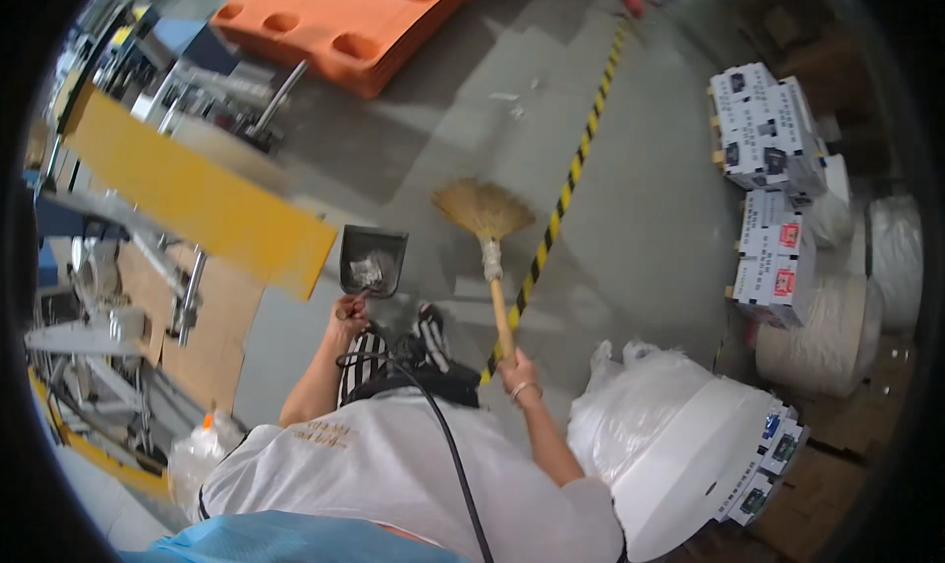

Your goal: Sweep the floor and around industrial machinery using a broom and dustpan.

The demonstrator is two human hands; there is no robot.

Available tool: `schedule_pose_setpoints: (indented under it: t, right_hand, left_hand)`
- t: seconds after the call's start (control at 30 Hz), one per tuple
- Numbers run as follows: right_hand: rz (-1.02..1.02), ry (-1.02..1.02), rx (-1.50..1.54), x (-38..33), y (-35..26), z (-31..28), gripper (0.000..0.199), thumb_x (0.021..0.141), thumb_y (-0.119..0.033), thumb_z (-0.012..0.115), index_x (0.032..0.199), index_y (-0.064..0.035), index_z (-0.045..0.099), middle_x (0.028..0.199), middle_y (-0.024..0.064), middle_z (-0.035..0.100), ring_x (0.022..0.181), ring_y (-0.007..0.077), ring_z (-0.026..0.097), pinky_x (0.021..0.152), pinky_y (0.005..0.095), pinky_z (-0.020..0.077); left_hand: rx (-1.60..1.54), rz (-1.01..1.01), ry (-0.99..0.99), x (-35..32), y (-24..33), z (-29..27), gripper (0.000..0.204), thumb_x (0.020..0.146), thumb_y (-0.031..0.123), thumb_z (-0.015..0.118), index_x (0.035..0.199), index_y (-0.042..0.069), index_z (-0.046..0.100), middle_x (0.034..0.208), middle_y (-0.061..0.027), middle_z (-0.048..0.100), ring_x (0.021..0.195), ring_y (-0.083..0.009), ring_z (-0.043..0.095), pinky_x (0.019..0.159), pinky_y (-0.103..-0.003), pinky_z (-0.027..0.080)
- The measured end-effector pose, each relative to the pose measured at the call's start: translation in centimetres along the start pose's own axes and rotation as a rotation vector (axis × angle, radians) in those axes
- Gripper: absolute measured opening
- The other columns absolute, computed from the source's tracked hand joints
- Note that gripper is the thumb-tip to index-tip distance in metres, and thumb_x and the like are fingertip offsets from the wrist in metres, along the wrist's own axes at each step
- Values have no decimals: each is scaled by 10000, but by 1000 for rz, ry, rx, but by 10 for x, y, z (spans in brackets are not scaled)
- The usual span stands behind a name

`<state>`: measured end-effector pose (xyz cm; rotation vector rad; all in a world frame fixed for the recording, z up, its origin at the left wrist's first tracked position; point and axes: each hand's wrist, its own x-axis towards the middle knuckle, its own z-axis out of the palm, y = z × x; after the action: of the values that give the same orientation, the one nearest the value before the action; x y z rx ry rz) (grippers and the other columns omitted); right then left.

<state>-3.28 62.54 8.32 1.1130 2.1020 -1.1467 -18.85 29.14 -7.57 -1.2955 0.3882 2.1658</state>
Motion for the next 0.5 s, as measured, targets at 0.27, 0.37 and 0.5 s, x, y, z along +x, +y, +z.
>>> schedule_pose_setpoints:
  t: [0.27, 0.37, 0.5]
  right_hand:
    - [294, 42, 576, 31, -72, -61, 113, 777, -109, 504, 880, -114, 459, 545, -2, 427, 405, 70, 407, 326, 211, 322]
    - [312, 31, 718, 51, -109, -89, 127, 780, -102, 499, 900, -112, 456, 562, 4, 437, 411, 68, 403, 332, 208, 322]
    - [418, 78, 865, 73, -151, -112, 135, 788, -81, 484, 915, -111, 450, 582, 7, 440, 417, 70, 401, 342, 208, 326]
  left_hand:
    - [194, -192, -50, 108, -22, 197, 113, 705, 69, 413, 611, 74, 350, 562, -72, 428, 457, -145, 400, 336, -213, 255]
    - [225, -370, 49, 171, -26, 259, 67, 736, 83, 409, 686, 53, 377, 638, -90, 459, 496, -170, 468, 317, -221, 325]
    - [410, -417, 190, 184, -40, 347, 52, 738, 83, 399, 713, 60, 359, 537, -44, 412, 377, -142, 398, 287, -214, 321]
